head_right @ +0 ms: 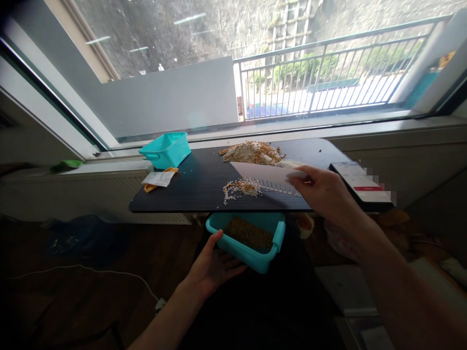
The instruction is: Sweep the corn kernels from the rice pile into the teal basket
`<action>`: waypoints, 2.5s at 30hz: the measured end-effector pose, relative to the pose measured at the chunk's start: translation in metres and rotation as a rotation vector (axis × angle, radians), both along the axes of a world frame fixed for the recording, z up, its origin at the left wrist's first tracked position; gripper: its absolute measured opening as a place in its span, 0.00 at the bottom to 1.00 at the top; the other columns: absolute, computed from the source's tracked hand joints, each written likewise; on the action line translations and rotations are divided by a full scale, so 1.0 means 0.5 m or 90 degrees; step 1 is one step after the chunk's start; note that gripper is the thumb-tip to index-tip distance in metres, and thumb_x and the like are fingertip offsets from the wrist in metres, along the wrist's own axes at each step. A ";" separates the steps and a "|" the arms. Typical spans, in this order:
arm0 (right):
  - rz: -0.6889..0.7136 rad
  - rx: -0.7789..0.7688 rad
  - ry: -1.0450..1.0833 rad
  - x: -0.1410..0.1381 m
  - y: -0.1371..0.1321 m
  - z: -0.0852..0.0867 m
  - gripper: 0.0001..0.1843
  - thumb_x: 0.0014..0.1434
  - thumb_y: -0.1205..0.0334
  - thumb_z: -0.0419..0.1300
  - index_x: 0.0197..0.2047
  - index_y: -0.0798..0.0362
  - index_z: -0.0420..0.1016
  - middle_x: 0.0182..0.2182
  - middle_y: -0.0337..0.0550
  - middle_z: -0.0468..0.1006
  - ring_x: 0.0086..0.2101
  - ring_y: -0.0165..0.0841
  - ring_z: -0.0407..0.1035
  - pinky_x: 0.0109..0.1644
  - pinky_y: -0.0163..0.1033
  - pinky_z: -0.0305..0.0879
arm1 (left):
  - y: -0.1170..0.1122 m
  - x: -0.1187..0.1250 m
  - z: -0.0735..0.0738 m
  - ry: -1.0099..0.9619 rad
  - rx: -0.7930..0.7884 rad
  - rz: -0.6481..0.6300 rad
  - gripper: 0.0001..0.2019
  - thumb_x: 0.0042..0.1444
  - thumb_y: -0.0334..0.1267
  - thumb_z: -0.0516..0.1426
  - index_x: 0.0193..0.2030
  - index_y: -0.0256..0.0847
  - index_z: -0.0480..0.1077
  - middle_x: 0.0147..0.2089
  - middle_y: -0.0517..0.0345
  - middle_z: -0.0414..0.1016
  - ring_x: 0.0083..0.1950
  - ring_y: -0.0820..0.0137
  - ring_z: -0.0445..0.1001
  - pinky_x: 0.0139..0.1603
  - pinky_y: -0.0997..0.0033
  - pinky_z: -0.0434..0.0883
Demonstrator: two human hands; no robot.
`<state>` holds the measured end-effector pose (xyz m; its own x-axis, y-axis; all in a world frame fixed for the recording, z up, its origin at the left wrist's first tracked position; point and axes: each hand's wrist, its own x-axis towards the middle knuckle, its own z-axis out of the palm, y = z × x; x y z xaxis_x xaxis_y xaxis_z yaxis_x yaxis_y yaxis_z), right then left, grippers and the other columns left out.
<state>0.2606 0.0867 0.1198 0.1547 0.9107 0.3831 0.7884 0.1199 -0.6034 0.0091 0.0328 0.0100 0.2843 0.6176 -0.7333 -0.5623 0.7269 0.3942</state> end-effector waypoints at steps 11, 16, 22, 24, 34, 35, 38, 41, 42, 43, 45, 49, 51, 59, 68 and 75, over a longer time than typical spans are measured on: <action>0.024 -0.020 0.092 0.007 -0.010 -0.005 0.21 0.47 0.46 0.60 0.36 0.55 0.79 0.27 0.43 0.79 0.28 0.35 0.70 0.33 0.39 0.63 | 0.000 0.007 0.006 0.005 0.001 -0.011 0.30 0.58 0.53 0.54 0.60 0.32 0.63 0.52 0.39 0.70 0.52 0.51 0.73 0.53 0.50 0.71; 0.024 -0.036 0.137 0.007 -0.030 0.003 0.21 0.42 0.46 0.62 0.34 0.54 0.79 0.23 0.41 0.77 0.25 0.33 0.67 0.29 0.38 0.63 | 0.000 0.010 0.007 0.002 0.001 -0.005 0.30 0.58 0.54 0.55 0.60 0.33 0.62 0.53 0.38 0.70 0.53 0.50 0.73 0.52 0.49 0.72; 0.028 -0.049 0.138 0.002 -0.039 0.014 0.19 0.41 0.47 0.63 0.31 0.54 0.78 0.22 0.41 0.76 0.23 0.32 0.66 0.27 0.38 0.62 | 0.001 0.010 0.006 0.003 -0.002 -0.011 0.31 0.57 0.54 0.55 0.60 0.32 0.63 0.53 0.36 0.70 0.53 0.50 0.73 0.52 0.50 0.73; 0.049 -0.054 0.150 -0.002 -0.037 0.012 0.20 0.41 0.46 0.63 0.30 0.54 0.77 0.23 0.42 0.76 0.24 0.32 0.66 0.27 0.38 0.62 | 0.001 0.008 0.004 0.003 0.000 -0.017 0.31 0.56 0.54 0.56 0.60 0.32 0.63 0.53 0.37 0.70 0.53 0.50 0.73 0.51 0.50 0.73; 0.099 -0.060 0.126 -0.026 -0.034 0.016 0.18 0.44 0.48 0.62 0.30 0.56 0.77 0.23 0.41 0.75 0.25 0.31 0.65 0.28 0.37 0.61 | -0.001 0.008 0.004 0.010 0.014 -0.024 0.31 0.57 0.54 0.55 0.61 0.34 0.62 0.53 0.37 0.70 0.51 0.51 0.74 0.51 0.50 0.73; 0.096 -0.057 0.125 -0.025 -0.033 0.016 0.18 0.44 0.48 0.62 0.30 0.56 0.77 0.23 0.41 0.75 0.25 0.31 0.65 0.28 0.37 0.61 | -0.001 0.008 0.004 0.009 0.012 -0.024 0.31 0.57 0.54 0.55 0.61 0.34 0.62 0.53 0.37 0.70 0.51 0.51 0.74 0.51 0.50 0.73; 0.093 -0.043 0.121 -0.025 -0.030 0.018 0.19 0.44 0.47 0.62 0.30 0.55 0.77 0.22 0.41 0.75 0.25 0.31 0.65 0.28 0.37 0.61 | 0.000 0.008 0.002 0.007 0.007 -0.024 0.32 0.56 0.54 0.56 0.61 0.34 0.62 0.54 0.37 0.70 0.51 0.51 0.74 0.51 0.50 0.73; 0.100 -0.054 0.117 -0.029 -0.034 0.025 0.18 0.43 0.47 0.62 0.28 0.55 0.77 0.22 0.40 0.75 0.24 0.31 0.65 0.28 0.36 0.61 | 0.001 0.007 0.000 0.005 0.008 -0.023 0.31 0.57 0.54 0.56 0.61 0.34 0.62 0.53 0.37 0.70 0.51 0.51 0.75 0.51 0.50 0.73; 0.101 -0.063 0.124 -0.031 -0.037 0.028 0.18 0.43 0.47 0.63 0.28 0.54 0.76 0.22 0.40 0.75 0.24 0.31 0.65 0.28 0.36 0.61 | 0.001 0.007 0.000 0.006 0.009 -0.022 0.31 0.57 0.54 0.56 0.60 0.34 0.63 0.53 0.37 0.71 0.50 0.51 0.75 0.51 0.50 0.73; 0.101 -0.072 0.133 -0.033 -0.041 0.031 0.17 0.43 0.48 0.63 0.28 0.54 0.76 0.22 0.40 0.75 0.24 0.31 0.66 0.28 0.36 0.62 | 0.000 0.007 -0.001 0.007 0.010 -0.022 0.31 0.57 0.54 0.55 0.60 0.34 0.63 0.53 0.37 0.71 0.50 0.51 0.75 0.51 0.50 0.73; 0.098 -0.086 0.153 -0.036 -0.049 0.033 0.16 0.42 0.48 0.63 0.28 0.53 0.75 0.22 0.40 0.76 0.24 0.31 0.66 0.27 0.36 0.62 | -0.001 0.007 -0.001 0.008 0.011 -0.018 0.30 0.57 0.54 0.55 0.60 0.33 0.63 0.53 0.37 0.71 0.50 0.52 0.75 0.51 0.50 0.73; 0.072 -0.081 0.164 -0.036 -0.055 0.019 0.17 0.43 0.49 0.62 0.31 0.54 0.77 0.24 0.41 0.78 0.25 0.33 0.69 0.28 0.37 0.64 | -0.004 0.006 -0.002 0.009 0.014 -0.012 0.31 0.56 0.54 0.57 0.59 0.34 0.63 0.52 0.37 0.71 0.51 0.52 0.75 0.51 0.50 0.73; 0.067 -0.075 0.163 -0.034 -0.055 0.008 0.18 0.44 0.49 0.62 0.33 0.54 0.78 0.26 0.43 0.79 0.27 0.34 0.70 0.30 0.38 0.66 | -0.005 0.005 -0.003 0.003 0.014 -0.011 0.31 0.55 0.54 0.57 0.59 0.34 0.64 0.53 0.37 0.72 0.51 0.52 0.75 0.52 0.50 0.72; 0.061 -0.082 0.164 -0.027 -0.071 -0.002 0.19 0.48 0.48 0.63 0.38 0.53 0.79 0.27 0.42 0.80 0.25 0.34 0.71 0.28 0.37 0.67 | -0.003 0.007 -0.008 0.020 0.007 0.018 0.28 0.57 0.52 0.56 0.58 0.34 0.65 0.51 0.39 0.73 0.49 0.54 0.75 0.50 0.52 0.74; -0.001 0.036 0.158 -0.082 -0.136 -0.061 0.14 0.53 0.49 0.61 0.37 0.48 0.80 0.29 0.41 0.81 0.29 0.39 0.75 0.33 0.40 0.71 | -0.019 0.016 -0.033 0.036 0.026 0.085 0.24 0.57 0.49 0.59 0.57 0.40 0.66 0.55 0.43 0.72 0.51 0.55 0.75 0.49 0.55 0.74; 0.021 0.049 0.080 -0.099 -0.146 -0.074 0.12 0.58 0.51 0.57 0.39 0.46 0.78 0.34 0.42 0.82 0.32 0.39 0.75 0.39 0.42 0.71 | -0.021 0.022 -0.033 0.039 0.029 0.089 0.23 0.57 0.48 0.59 0.56 0.38 0.66 0.54 0.43 0.73 0.48 0.56 0.76 0.45 0.58 0.75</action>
